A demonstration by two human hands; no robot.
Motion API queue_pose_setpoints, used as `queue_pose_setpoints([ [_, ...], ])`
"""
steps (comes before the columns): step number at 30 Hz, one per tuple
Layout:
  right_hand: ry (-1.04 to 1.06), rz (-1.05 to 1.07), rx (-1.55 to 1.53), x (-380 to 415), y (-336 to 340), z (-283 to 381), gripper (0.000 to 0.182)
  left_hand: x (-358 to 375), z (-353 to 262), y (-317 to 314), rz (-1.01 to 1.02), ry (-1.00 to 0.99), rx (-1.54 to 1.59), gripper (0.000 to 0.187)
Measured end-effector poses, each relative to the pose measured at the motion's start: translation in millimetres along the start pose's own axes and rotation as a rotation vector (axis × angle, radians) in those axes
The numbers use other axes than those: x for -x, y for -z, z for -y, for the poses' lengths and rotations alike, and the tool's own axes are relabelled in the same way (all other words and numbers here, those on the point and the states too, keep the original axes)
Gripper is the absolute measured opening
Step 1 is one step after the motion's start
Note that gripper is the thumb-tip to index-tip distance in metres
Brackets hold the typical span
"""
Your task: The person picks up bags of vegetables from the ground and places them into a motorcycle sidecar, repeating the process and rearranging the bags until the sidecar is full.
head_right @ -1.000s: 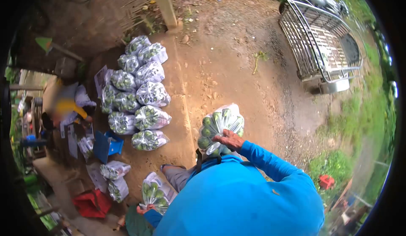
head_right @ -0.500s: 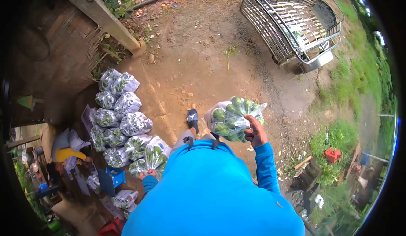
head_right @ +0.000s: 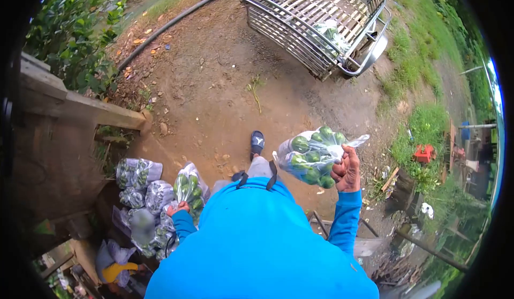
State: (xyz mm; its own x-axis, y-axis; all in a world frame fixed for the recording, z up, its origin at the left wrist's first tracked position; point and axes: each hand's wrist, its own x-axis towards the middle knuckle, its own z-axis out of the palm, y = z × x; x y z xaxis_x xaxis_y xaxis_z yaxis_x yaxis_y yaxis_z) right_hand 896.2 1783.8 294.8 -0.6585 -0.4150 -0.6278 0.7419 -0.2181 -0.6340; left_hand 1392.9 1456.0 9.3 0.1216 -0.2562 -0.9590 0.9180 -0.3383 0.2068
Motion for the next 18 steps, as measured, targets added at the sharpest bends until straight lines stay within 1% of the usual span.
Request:
queue_pose_setpoints([
  [1,0.002,-0.017,-0.024,-7,-13,11,0.022,-5,9,-22,0.015,-0.030,-0.004,0.036],
  [2,0.009,-0.023,-0.041,-23,-13,19,0.022,-11,22,-42,0.028,-0.062,-0.006,0.036],
  [4,0.010,-0.056,-0.103,-53,-12,36,0.024,10,55,-90,0.011,-0.034,-0.058,0.036],
  [5,0.008,-0.015,-0.101,-65,-18,46,0.024,14,74,-114,0.004,-0.044,-0.058,0.035],
  [6,0.006,-0.019,-0.126,-77,-23,53,0.024,17,82,-136,-0.007,-0.063,-0.066,0.035],
  [8,-0.027,0.058,-0.158,-102,-33,74,0.024,14,105,-185,0.022,-0.079,-0.108,0.033],
  [9,0.007,0.047,-0.156,-110,-49,88,0.024,13,114,-200,0.024,-0.087,-0.132,0.032],
  [10,-0.015,0.066,-0.141,-123,-55,102,0.024,18,126,-212,0.021,-0.090,-0.149,0.030],
  [11,0.006,0.090,-0.163,-133,-65,116,0.024,20,144,-228,0.030,-0.123,-0.147,0.027],
  [13,0.045,0.129,-0.186,-154,-83,150,0.024,23,178,-259,0.045,-0.066,-0.188,0.027],
  [15,0.157,0.218,-0.174,-173,-97,187,0.029,20,207,-289,0.076,0.013,-0.263,0.026],
  [17,0.261,0.267,-0.147,-189,-125,232,0.042,26,246,-317,0.074,-0.011,-0.270,0.026],
  [18,0.340,0.252,-0.139,-201,-131,253,0.053,27,262,-330,0.073,-0.036,-0.273,0.026],
])
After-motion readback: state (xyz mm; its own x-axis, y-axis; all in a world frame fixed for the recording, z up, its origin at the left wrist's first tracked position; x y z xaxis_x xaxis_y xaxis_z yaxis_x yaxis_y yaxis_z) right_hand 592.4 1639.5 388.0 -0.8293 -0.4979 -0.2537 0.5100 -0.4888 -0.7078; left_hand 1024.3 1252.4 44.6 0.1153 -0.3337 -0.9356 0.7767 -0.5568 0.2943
